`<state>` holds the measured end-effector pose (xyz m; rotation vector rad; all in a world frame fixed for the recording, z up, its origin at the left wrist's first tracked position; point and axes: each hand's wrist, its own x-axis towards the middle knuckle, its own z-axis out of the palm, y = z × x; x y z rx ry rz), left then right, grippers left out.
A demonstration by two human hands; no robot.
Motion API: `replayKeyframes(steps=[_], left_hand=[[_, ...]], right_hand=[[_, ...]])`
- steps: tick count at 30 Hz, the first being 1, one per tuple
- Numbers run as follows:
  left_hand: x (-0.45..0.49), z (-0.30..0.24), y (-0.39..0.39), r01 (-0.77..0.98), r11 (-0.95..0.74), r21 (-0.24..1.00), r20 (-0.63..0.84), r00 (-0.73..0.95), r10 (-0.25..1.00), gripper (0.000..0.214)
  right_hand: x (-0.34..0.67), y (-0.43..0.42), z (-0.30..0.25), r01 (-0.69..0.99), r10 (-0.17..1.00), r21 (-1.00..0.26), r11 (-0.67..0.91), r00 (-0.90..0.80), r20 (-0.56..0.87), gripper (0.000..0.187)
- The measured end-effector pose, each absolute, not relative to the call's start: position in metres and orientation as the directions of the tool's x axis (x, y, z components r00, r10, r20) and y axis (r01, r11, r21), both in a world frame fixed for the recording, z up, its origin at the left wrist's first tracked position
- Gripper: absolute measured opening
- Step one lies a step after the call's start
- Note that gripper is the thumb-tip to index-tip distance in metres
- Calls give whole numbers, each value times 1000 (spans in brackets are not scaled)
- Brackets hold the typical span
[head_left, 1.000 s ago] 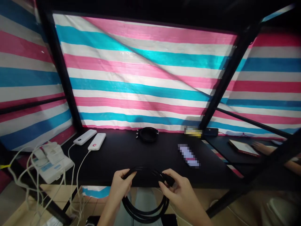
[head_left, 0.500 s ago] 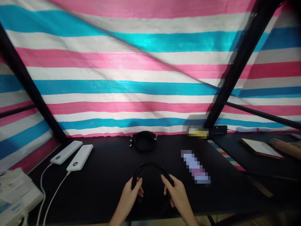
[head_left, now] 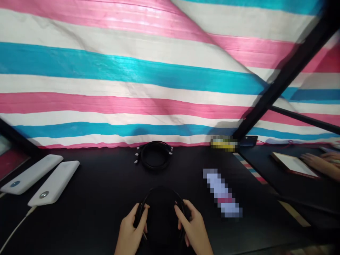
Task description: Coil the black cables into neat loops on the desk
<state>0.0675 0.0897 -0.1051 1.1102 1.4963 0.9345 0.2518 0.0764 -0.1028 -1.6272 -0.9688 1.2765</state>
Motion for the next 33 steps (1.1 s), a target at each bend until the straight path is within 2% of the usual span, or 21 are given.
replayKeyframes(steps=[6, 10, 14, 18, 21, 25, 29, 33], left_hand=[[69, -104, 98, 40, 337, 941, -336, -33, 941, 60], [69, -96, 114, -65, 341, 938, -338, 62, 939, 61], [66, -93, 120, -167, 290, 942, -264, 160, 951, 61], [59, -107, 124, -97, 293, 951, -264, 235, 936, 57], [54, -121, 127, -40, 291, 956, -278, 196, 940, 52], [48, -124, 138, -34, 229, 973, -226, 75, 971, 53], [52, -102, 170, -61, 112, 992, -112, -6, 994, 58], [68, -77, 216, -5, -70, 998, 69, -99, 993, 51]], right_hand=[[268, 79, -99, 21, 952, -952, -304, 32, -303, 65], [276, 102, -74, 154, 968, -956, -251, 48, -247, 58], [278, 129, -55, 155, 990, -979, -132, 68, -122, 48], [273, 143, -67, 120, 997, -990, -71, 50, -65, 40], [269, 143, -88, 128, 982, -986, -108, 165, -86, 40], [267, 145, -106, 122, 990, -987, -105, 111, -92, 50], [268, 180, -102, 153, 984, -987, 49, 162, 74, 51], [273, 240, -97, 165, 938, -970, 179, 269, 219, 48]])
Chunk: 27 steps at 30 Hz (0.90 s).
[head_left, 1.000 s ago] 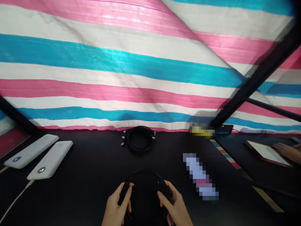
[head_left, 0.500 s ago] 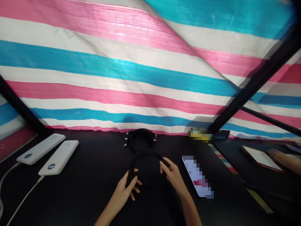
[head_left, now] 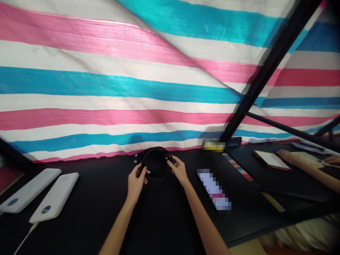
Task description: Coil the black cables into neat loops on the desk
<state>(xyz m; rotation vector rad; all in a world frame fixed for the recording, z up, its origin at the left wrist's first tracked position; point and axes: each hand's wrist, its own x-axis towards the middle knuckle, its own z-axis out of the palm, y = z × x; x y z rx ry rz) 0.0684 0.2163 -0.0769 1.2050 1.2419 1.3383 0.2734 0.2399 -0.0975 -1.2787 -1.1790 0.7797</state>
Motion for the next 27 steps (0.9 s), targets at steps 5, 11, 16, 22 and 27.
replayKeyframes(steps=[5, 11, 16, 22, 27], left_hand=[[84, -78, 254, 187, -101, 977, 141, -217, 966, 39], [91, -96, 265, 378, -74, 923, 181, -256, 950, 33], [92, -97, 265, 524, 0, 852, 199, -323, 925, 31], [116, -87, 251, 830, -9, 558, 519, -340, 784, 43], [135, -76, 262, 848, -407, 339, 503, 202, 840, 27]], right_hand=[[278, 282, -114, 198, 894, -961, 194, 368, 256, 51], [277, 287, -127, 196, 873, -951, 241, 383, 300, 43], [271, 288, -130, 206, 875, -938, 279, 347, 337, 43], [268, 288, -136, 218, 863, -942, 255, 388, 323, 43], [270, 284, -132, 240, 861, -936, 259, 383, 336, 45]])
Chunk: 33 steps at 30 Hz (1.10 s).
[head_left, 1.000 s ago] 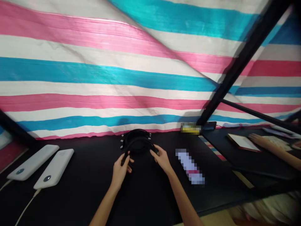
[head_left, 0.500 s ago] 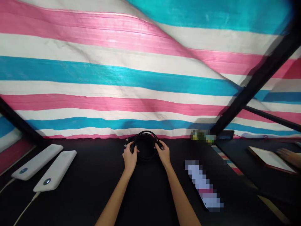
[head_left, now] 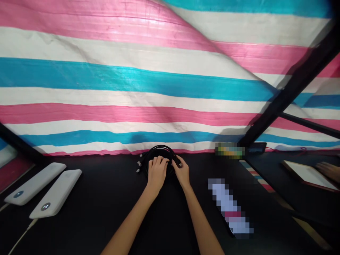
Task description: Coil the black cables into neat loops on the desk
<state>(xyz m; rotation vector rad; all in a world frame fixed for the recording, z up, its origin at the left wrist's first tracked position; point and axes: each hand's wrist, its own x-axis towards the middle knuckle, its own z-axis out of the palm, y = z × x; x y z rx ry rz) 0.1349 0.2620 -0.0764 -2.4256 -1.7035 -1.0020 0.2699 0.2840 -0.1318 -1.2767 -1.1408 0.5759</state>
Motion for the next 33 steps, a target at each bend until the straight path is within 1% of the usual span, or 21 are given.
replayKeyframes(steps=[2, 5, 11, 15, 18, 20, 21, 22, 23, 24, 25, 26, 27, 28, 30, 31, 33], left_hand=[[139, -77, 275, 797, -489, 353, 383, 354, 853, 25], [145, -82, 291, 755, -514, 407, 293, 425, 856, 25], [147, -89, 293, 746, -495, 447, 308, 391, 867, 26], [142, -86, 293, 722, -518, 459, 389, 361, 848, 28], [141, -80, 290, 678, -550, 488, 397, 389, 831, 27], [138, -76, 280, 655, -539, 529, 391, 376, 840, 26], [134, -76, 271, 645, -513, 566, 393, 336, 856, 26], [129, -78, 260, 624, -476, 620, 394, 277, 876, 25], [123, -82, 247, 593, -412, 692, 383, 182, 906, 23], [117, -87, 234, 534, -323, 781, 336, 76, 939, 20], [111, -93, 220, 433, -200, 879, 243, -45, 969, 22], [105, -100, 207, 292, -58, 955, 97, -120, 988, 25], [101, -106, 196, 130, 81, 988, -64, -135, 989, 30], [98, -110, 188, -27, 165, 986, -168, -180, 969, 40], [96, -112, 180, -291, 298, 909, -356, -171, 919, 57], [97, -109, 181, -388, 349, 853, -429, -140, 892, 61], [101, -99, 187, -504, 440, 743, -528, -38, 848, 55]], right_hand=[[270, 282, -129, 276, 858, -921, 274, 364, 364, 43], [270, 281, -127, 334, 848, -892, 305, 331, 414, 38], [273, 286, -131, 360, 838, -873, 328, 315, 445, 31], [273, 287, -131, 357, 842, -877, 322, 315, 437, 36], [271, 284, -129, 423, 860, -867, 263, 305, 410, 41], [269, 280, -127, 482, 886, -857, 182, 298, 356, 44], [269, 278, -125, 510, 898, -848, 144, 293, 329, 45], [268, 277, -124, 535, 906, -837, 115, 288, 309, 45], [268, 275, -123, 558, 913, -824, 95, 282, 296, 46], [268, 274, -122, 580, 916, -810, 84, 274, 292, 46], [268, 274, -122, 602, 918, -795, 78, 268, 293, 46], [267, 273, -122, 624, 916, -777, 77, 263, 302, 46], [267, 273, -122, 647, 911, -758, 81, 260, 319, 47], [266, 272, -122, 670, 904, -737, 88, 257, 342, 48], [265, 272, -124, 710, 885, -695, 112, 247, 395, 49], [264, 271, -124, 722, 874, -681, 123, 246, 418, 50], [262, 270, -124, 726, 857, -674, 134, 257, 447, 53]])
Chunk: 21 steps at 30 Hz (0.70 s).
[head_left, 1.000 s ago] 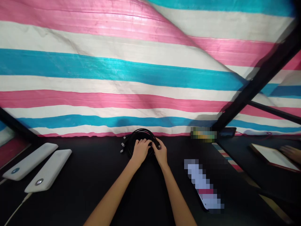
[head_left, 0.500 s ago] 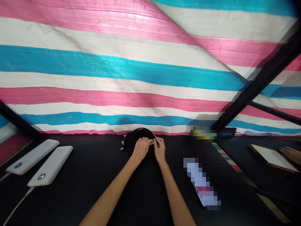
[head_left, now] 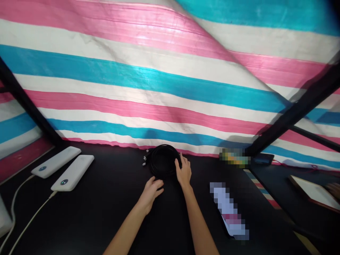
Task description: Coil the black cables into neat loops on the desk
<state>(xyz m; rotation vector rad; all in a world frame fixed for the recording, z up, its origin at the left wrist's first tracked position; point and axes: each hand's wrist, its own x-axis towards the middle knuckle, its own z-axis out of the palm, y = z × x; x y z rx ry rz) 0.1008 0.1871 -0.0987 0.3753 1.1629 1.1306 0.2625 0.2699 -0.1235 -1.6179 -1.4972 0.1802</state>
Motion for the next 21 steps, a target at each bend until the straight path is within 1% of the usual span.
replayKeyframes(steps=[2, 4, 5, 8, 11, 17, 19, 21], left_hand=[[105, -88, 196, -548, 483, 683, -566, 22, 824, 37], [108, -81, 201, -562, 478, 675, -573, 9, 819, 18], [110, -80, 202, -564, 467, 681, -572, -11, 820, 14], [113, -82, 202, -585, 402, 704, -545, -83, 834, 18], [114, -88, 203, -607, 337, 720, -509, -132, 851, 25], [105, -93, 213, -593, 337, 731, -484, -104, 869, 22], [101, -90, 213, -560, 336, 757, -468, -105, 878, 20], [97, -87, 212, -505, 332, 797, -427, -82, 901, 21]], right_hand=[[260, 269, -122, 717, 853, -684, 136, 266, 448, 54], [259, 268, -121, 704, 866, -697, 136, 257, 429, 52], [258, 268, -121, 699, 875, -702, 137, 247, 416, 51], [260, 271, -124, 680, 892, -716, 157, 213, 398, 51], [264, 276, -128, 643, 886, -733, 222, 182, 427, 50], [268, 286, -132, 490, 839, -824, 285, 287, 462, 43], [266, 288, -133, 487, 834, -818, 305, 279, 477, 42], [264, 288, -135, 518, 839, -802, 298, 258, 479, 42]])
